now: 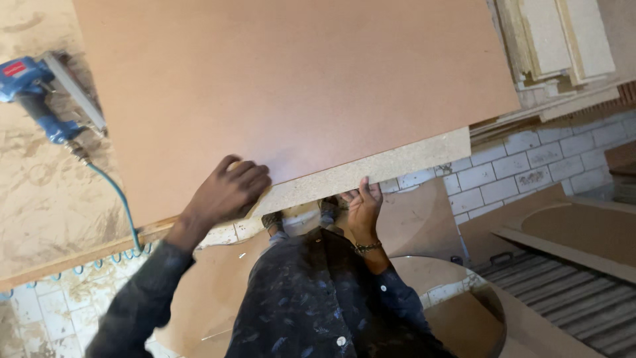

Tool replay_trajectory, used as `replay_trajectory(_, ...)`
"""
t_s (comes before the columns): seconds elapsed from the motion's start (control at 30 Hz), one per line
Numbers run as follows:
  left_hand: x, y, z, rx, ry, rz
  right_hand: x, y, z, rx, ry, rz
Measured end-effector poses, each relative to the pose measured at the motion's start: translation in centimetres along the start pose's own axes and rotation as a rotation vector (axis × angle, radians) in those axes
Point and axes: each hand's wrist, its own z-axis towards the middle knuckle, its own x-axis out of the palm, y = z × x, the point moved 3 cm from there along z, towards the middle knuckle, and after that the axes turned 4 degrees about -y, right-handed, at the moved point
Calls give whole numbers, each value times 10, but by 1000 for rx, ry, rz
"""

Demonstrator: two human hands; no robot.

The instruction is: The person aligns a large hardboard panel on a wooden frame on the workbench, positions a thin wood strip along the edge, and uses a pneumatic nail gun to fasten the panel to the frame, repositioning the panel and nailing along different edges.

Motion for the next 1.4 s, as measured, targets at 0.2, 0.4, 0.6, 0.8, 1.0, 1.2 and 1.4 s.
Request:
replay_trajectory(0.2, -6, -19, -75, -381, -94, -228, -36, 81, 23, -294, -58, 2)
replay_trajectory(0.4, 4, -4, -110, -365, -78, -272, -80, 195, 80, -556, -344, -157)
replay_trajectory(0.6, 14, 2, -118, -393, -36, -268, -78, 210, 107, -584, -293, -402)
replay_trajectory(0.8, 17, 7, -119, -403, -37, -268, -71, 226, 133, -611, -220, -692)
replay_trajectory(1.0, 16, 12, -114, -403, -57, -267, -72, 219, 149, -638, -222, -705)
replay_trajectory(1.2, 17, 11, -110, -419, -88, -235, -65, 219, 147, -662, -263, -666)
replay_trajectory(1.4, 16, 9, -105, -386, -129, -296, -53, 226, 131, -859, -192, -813)
